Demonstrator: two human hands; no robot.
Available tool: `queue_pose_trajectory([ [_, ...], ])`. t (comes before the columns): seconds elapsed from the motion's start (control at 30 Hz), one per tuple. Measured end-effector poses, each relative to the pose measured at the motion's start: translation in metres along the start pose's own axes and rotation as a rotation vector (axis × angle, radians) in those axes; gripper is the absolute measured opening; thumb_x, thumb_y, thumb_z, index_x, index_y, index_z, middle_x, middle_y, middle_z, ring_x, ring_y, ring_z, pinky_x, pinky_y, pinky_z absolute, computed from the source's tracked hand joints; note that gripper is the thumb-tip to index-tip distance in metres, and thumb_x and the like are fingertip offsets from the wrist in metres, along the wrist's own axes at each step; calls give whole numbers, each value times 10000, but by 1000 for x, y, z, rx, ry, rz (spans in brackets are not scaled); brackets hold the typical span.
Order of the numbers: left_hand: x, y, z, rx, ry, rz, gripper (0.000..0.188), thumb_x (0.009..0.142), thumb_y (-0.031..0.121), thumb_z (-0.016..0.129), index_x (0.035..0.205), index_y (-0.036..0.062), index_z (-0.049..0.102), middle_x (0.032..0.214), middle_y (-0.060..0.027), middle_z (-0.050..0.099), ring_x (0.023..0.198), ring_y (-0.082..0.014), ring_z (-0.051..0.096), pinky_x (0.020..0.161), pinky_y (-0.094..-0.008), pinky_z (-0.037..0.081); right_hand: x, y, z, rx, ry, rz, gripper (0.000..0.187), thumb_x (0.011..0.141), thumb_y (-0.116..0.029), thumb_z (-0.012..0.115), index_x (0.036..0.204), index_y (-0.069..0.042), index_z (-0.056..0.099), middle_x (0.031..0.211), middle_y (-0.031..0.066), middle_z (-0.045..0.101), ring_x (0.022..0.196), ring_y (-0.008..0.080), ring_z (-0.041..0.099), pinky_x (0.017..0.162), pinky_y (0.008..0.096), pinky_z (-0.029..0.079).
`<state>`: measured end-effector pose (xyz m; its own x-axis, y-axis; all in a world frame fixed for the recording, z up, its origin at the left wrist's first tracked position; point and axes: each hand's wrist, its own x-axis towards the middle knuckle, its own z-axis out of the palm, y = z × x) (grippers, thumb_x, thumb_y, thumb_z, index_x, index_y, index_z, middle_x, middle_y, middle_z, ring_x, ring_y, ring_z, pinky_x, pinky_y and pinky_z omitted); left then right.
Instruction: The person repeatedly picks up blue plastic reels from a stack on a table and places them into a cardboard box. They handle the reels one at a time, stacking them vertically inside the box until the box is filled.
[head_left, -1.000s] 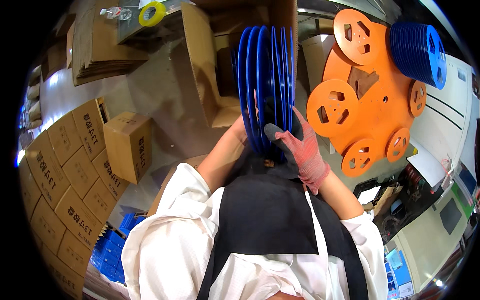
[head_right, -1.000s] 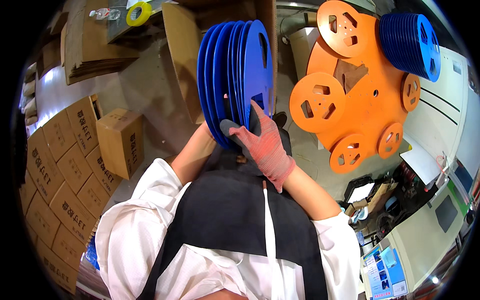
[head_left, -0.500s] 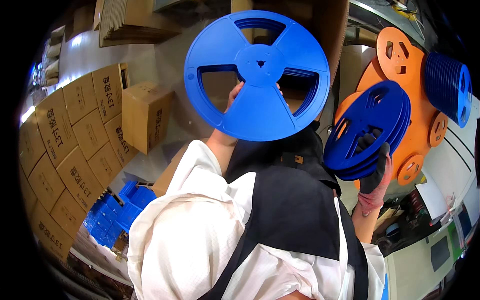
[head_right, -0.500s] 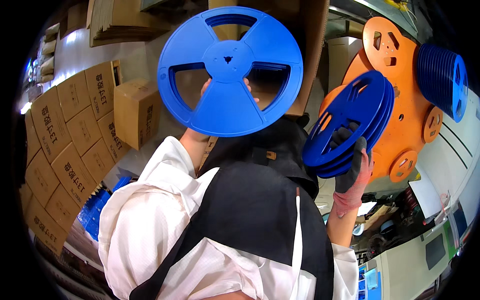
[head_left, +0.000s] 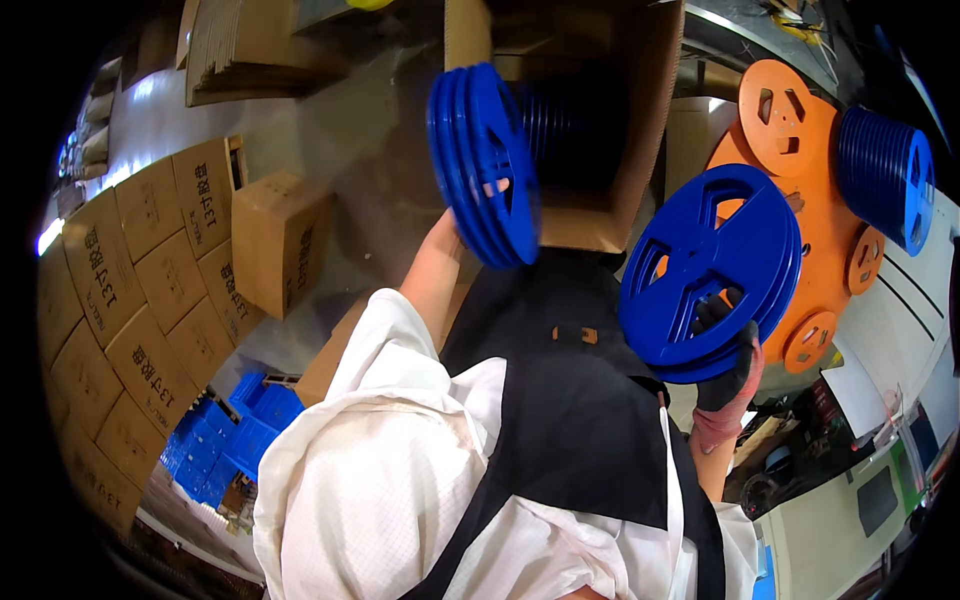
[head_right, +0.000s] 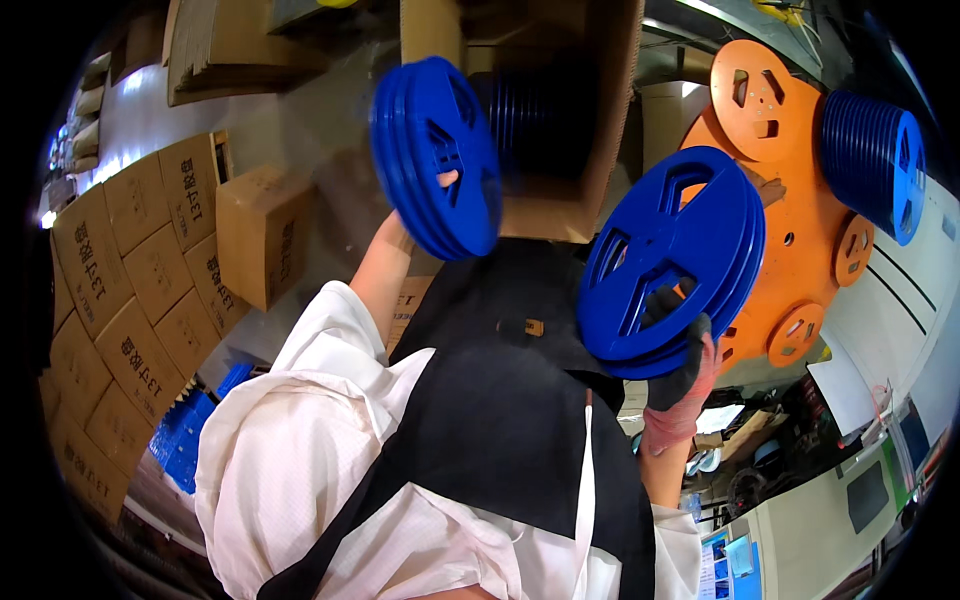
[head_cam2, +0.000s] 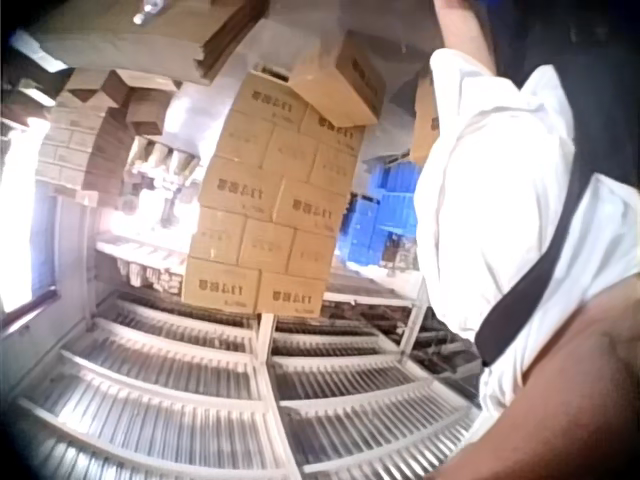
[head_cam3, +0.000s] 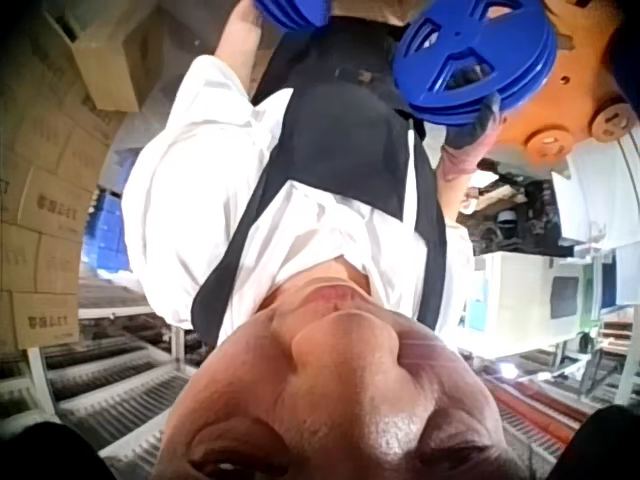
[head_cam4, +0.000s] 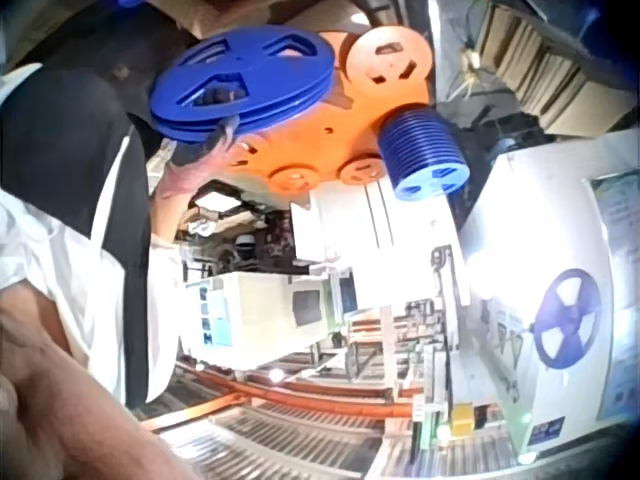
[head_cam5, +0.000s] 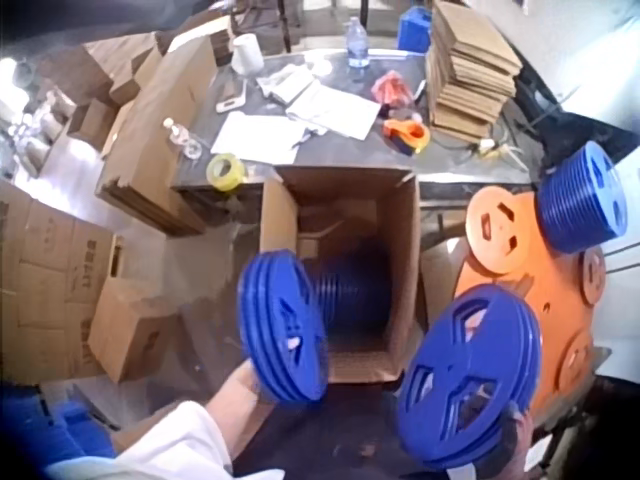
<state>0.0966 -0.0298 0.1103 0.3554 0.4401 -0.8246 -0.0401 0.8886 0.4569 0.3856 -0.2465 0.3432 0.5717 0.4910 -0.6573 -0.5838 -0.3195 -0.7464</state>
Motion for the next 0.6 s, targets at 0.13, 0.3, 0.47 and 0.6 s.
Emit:
queue_pose_trajectory([
  [0.13, 31, 5, 21, 101, 40, -114, 680, 771, 200, 724, 1358, 285, 390, 1001, 1, 599, 863, -157, 606, 724, -356, 523, -5, 3, 2, -42, 36, -34, 517, 980, -364, 429, 1293, 47, 455, 1149, 183, 603, 1026, 261, 606, 882, 370, 481],
  [0.3, 84, -15, -2, 125, 31, -129, 709, 741, 214, 729, 1355, 275, 380, 1008, -21, 598, 876, -182, 603, 740, -386, 522, -7, 1, 10, -28, 89, 35, 467, 964, -255, 478, 1310, 56, 433, 1092, 193, 635, 976, 274, 638, 856, 364, 499],
  [0.47, 138, -29, -48, -16, 68, -394, 1001, 772, 237, 745, 1488, 369, 57, 1272, -55, 542, 1085, -257, 565, 848, -518, 481, -9, 7, -2, -243, 59, -30, 414, 995, -232, 395, 1270, 72, 452, 1186, 193, 598, 1018, 263, 626, 890, 352, 493],
  [0.6, 137, -35, -60, -80, 128, -419, 861, 860, 478, 598, 1508, 246, 80, 1514, -78, 215, 1347, -260, 247, 1045, -524, 236, -7, 1, -11, -395, 18, -69, 369, 962, -164, 461, 1243, 75, 461, 1159, 181, 616, 996, 239, 634, 877, 344, 498],
])
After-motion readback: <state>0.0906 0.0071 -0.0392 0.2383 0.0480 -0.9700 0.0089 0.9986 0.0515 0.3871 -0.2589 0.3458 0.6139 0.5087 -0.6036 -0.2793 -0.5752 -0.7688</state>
